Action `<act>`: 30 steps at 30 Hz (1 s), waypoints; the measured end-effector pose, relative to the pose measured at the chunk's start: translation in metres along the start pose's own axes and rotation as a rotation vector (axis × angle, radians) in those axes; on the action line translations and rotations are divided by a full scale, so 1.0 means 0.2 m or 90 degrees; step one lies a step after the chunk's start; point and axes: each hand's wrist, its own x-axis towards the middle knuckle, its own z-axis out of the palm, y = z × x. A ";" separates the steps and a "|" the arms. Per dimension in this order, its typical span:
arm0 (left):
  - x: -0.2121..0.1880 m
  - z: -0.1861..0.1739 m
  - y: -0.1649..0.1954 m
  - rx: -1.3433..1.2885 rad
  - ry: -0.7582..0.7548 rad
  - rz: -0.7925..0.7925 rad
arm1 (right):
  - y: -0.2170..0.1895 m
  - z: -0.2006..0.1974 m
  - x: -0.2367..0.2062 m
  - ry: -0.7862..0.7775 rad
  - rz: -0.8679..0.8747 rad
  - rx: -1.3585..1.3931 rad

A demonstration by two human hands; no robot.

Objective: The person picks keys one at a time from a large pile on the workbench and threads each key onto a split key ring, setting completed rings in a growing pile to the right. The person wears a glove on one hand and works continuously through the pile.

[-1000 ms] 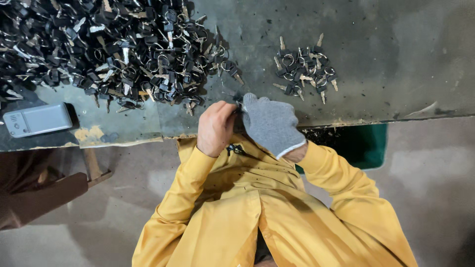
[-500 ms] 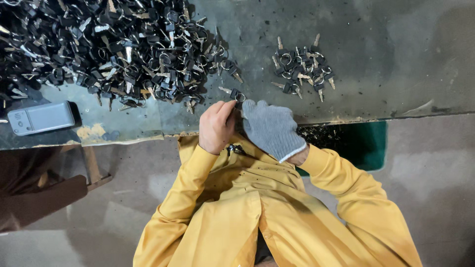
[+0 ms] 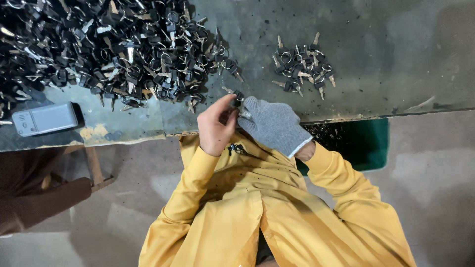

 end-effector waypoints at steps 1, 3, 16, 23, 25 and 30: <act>-0.01 0.00 -0.01 -0.180 -0.012 -0.077 | 0.01 -0.01 -0.01 0.007 -0.012 0.021; -0.01 0.00 -0.04 -0.538 -0.032 -0.227 | 0.01 -0.01 -0.02 0.052 -0.035 0.059; -0.05 0.03 0.02 -0.444 -0.033 -0.175 | -0.02 0.04 -0.08 0.113 0.041 0.107; -0.03 0.06 0.08 -0.474 -0.101 -0.212 | 0.07 0.01 -0.08 -0.104 0.271 0.542; -0.02 0.04 0.13 -0.238 -0.065 -0.059 | 0.09 0.02 -0.08 0.029 0.120 0.466; 0.06 0.00 0.19 -0.075 -0.018 0.158 | 0.10 0.09 -0.09 0.033 0.303 0.700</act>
